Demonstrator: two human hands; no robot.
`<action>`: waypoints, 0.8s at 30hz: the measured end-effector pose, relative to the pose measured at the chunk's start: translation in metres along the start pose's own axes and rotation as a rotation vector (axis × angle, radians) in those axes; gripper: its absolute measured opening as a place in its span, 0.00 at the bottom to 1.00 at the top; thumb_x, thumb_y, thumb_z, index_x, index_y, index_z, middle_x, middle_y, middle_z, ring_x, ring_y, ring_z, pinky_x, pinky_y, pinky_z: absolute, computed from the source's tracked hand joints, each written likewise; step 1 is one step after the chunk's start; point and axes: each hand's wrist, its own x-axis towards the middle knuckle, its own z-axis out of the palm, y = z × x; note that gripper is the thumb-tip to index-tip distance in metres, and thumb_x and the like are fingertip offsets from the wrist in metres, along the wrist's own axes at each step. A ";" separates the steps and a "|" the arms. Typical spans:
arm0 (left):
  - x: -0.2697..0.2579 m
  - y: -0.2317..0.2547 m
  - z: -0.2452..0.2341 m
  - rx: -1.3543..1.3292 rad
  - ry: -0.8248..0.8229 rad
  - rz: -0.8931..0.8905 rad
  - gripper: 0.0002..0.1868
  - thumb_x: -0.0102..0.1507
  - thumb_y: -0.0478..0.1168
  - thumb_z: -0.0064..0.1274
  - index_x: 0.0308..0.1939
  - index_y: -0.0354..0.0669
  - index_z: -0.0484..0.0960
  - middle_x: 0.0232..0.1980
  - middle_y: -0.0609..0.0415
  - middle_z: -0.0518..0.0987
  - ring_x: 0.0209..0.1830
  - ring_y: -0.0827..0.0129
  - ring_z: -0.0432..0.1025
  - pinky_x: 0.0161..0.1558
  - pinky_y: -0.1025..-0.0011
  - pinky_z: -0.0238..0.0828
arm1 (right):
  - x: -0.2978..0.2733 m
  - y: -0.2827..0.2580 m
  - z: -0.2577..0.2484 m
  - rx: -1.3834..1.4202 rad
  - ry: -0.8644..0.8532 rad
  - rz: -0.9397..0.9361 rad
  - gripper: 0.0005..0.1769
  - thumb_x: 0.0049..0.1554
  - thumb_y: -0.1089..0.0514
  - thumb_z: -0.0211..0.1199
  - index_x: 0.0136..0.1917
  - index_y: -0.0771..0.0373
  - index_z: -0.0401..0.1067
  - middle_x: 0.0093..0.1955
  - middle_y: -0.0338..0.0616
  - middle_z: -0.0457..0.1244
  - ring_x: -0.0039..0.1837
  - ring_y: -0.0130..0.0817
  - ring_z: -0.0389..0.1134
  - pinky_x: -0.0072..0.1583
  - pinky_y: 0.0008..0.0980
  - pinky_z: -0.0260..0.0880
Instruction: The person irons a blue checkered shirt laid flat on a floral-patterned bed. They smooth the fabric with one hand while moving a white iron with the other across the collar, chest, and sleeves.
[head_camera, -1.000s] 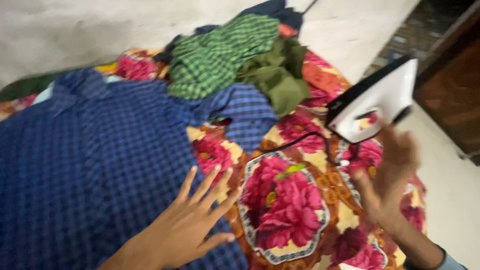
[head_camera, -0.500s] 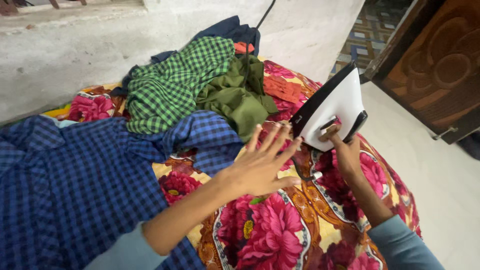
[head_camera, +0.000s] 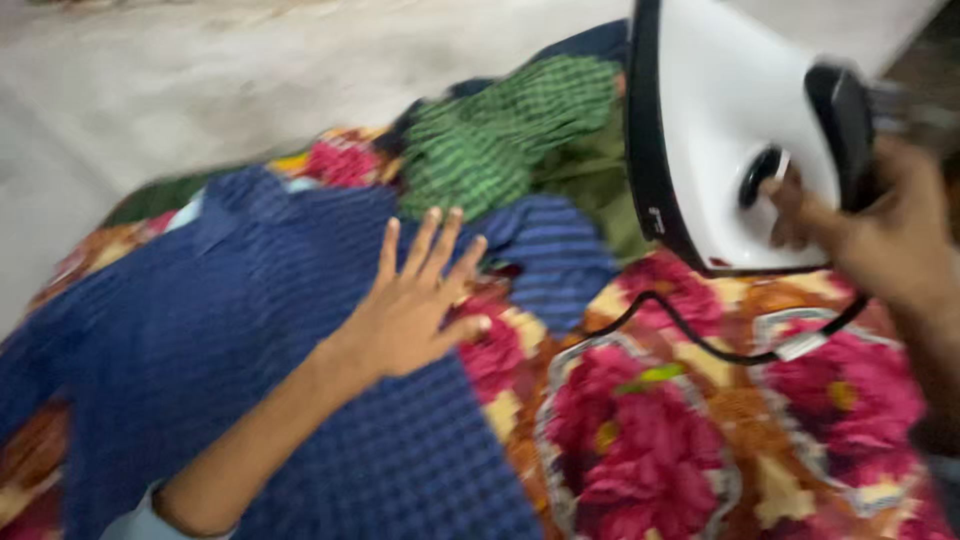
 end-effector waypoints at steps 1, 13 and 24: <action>-0.023 -0.010 -0.005 0.023 -0.021 -0.051 0.47 0.66 0.66 0.43 0.78 0.38 0.54 0.81 0.30 0.44 0.82 0.37 0.36 0.72 0.30 0.27 | 0.006 -0.023 0.016 -0.048 -0.046 -0.033 0.13 0.64 0.62 0.70 0.54 0.75 0.72 0.36 0.49 0.67 0.35 0.30 0.69 0.40 0.31 0.69; -0.156 0.027 0.020 -0.089 -0.178 -0.137 0.44 0.59 0.65 0.49 0.71 0.39 0.69 0.78 0.34 0.59 0.81 0.43 0.48 0.76 0.36 0.41 | 0.098 -0.142 0.409 -0.490 -0.665 -0.539 0.43 0.49 0.53 0.62 0.78 0.53 0.58 0.52 0.65 0.69 0.55 0.62 0.71 0.59 0.54 0.71; -0.157 0.038 0.067 -0.224 -0.088 -0.016 0.41 0.66 0.66 0.40 0.76 0.47 0.68 0.82 0.36 0.58 0.84 0.46 0.51 0.78 0.36 0.39 | 0.095 -0.117 0.461 -0.616 -0.658 -0.363 0.44 0.53 0.51 0.58 0.81 0.56 0.52 0.50 0.67 0.69 0.54 0.68 0.70 0.59 0.61 0.69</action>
